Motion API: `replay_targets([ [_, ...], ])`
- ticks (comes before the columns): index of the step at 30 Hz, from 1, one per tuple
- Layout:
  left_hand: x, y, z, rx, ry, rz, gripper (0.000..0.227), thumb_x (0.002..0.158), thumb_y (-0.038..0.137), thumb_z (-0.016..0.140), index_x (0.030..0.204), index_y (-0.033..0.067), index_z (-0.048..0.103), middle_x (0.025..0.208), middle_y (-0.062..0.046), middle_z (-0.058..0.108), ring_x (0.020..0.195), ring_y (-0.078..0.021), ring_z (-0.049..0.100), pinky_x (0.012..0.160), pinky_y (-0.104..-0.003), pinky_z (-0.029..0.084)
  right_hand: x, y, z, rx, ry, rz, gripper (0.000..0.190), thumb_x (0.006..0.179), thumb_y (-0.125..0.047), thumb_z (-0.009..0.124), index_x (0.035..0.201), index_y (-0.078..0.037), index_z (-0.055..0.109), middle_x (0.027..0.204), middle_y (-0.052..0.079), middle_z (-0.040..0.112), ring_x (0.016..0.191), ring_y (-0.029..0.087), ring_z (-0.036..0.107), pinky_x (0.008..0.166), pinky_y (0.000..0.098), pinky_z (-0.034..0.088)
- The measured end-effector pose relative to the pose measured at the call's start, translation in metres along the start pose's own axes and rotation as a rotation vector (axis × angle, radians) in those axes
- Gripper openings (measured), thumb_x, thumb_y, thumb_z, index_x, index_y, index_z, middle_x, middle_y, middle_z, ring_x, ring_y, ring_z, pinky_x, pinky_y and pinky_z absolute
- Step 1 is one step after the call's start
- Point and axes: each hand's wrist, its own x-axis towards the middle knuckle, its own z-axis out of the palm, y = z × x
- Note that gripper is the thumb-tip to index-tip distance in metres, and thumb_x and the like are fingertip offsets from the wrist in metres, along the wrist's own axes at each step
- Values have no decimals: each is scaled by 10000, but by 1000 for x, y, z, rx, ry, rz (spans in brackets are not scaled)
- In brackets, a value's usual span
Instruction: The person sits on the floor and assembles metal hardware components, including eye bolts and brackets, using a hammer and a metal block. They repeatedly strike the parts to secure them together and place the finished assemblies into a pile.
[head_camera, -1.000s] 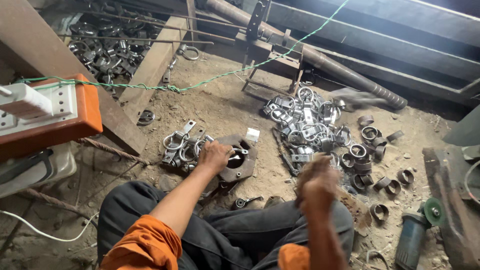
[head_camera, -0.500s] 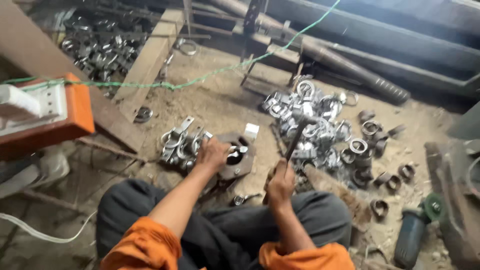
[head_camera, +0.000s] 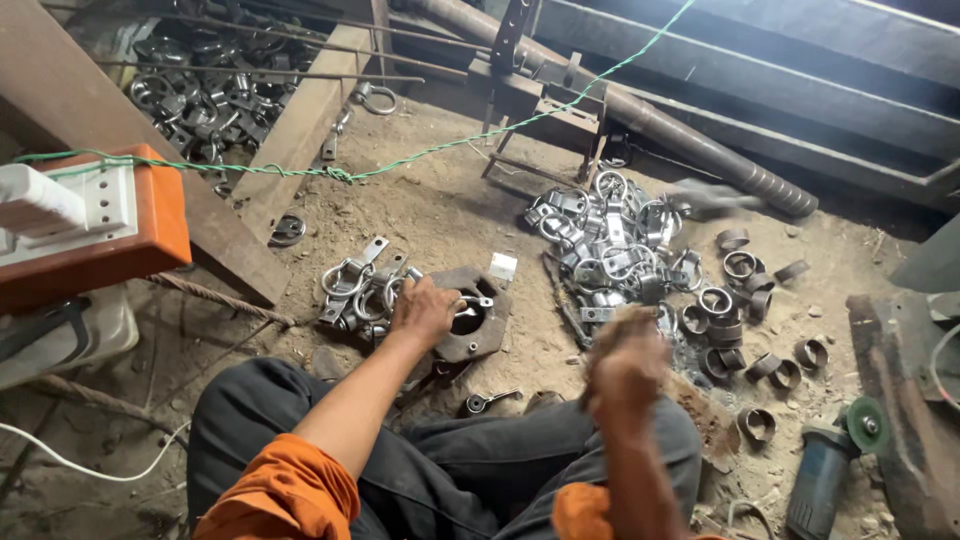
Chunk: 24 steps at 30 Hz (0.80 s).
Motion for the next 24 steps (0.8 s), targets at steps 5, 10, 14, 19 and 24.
replay_targets([
  [5,1,-3,5,35,-34,-12,254,1022,311,539,902,218,743,863,-58,728,942,-193,585,917,-375,388,22,-8,-18,1010,436,136,470,1183,-489,315,943,-108,453,703,-15,427,504,77,365,424,264,389],
  [10,-2,-4,18,-20,146,30,182,933,311,636,917,206,784,895,-118,714,1010,-292,608,962,-451,405,-71,25,93,419,-224,629,370,1133,-412,411,900,-130,468,636,-26,418,458,98,375,383,287,333],
  [14,-6,-10,12,-47,150,17,209,920,336,665,881,174,791,941,-131,732,1026,-339,616,937,-486,437,-53,42,83,893,-156,846,351,1110,-393,466,850,-162,426,569,-38,362,378,101,323,318,290,254],
  [19,-2,-4,5,-241,118,-69,235,931,349,668,947,140,773,959,-177,729,956,-388,684,836,-509,535,-52,7,61,746,-132,1044,319,1062,-412,433,852,-174,464,568,-43,392,371,85,316,323,269,247],
  [24,-7,8,4,-361,97,-197,235,918,340,664,975,141,774,984,-168,733,940,-393,701,825,-504,550,-55,7,72,750,-239,1098,359,1068,-435,432,849,-151,451,579,-40,404,386,84,308,331,266,227],
])
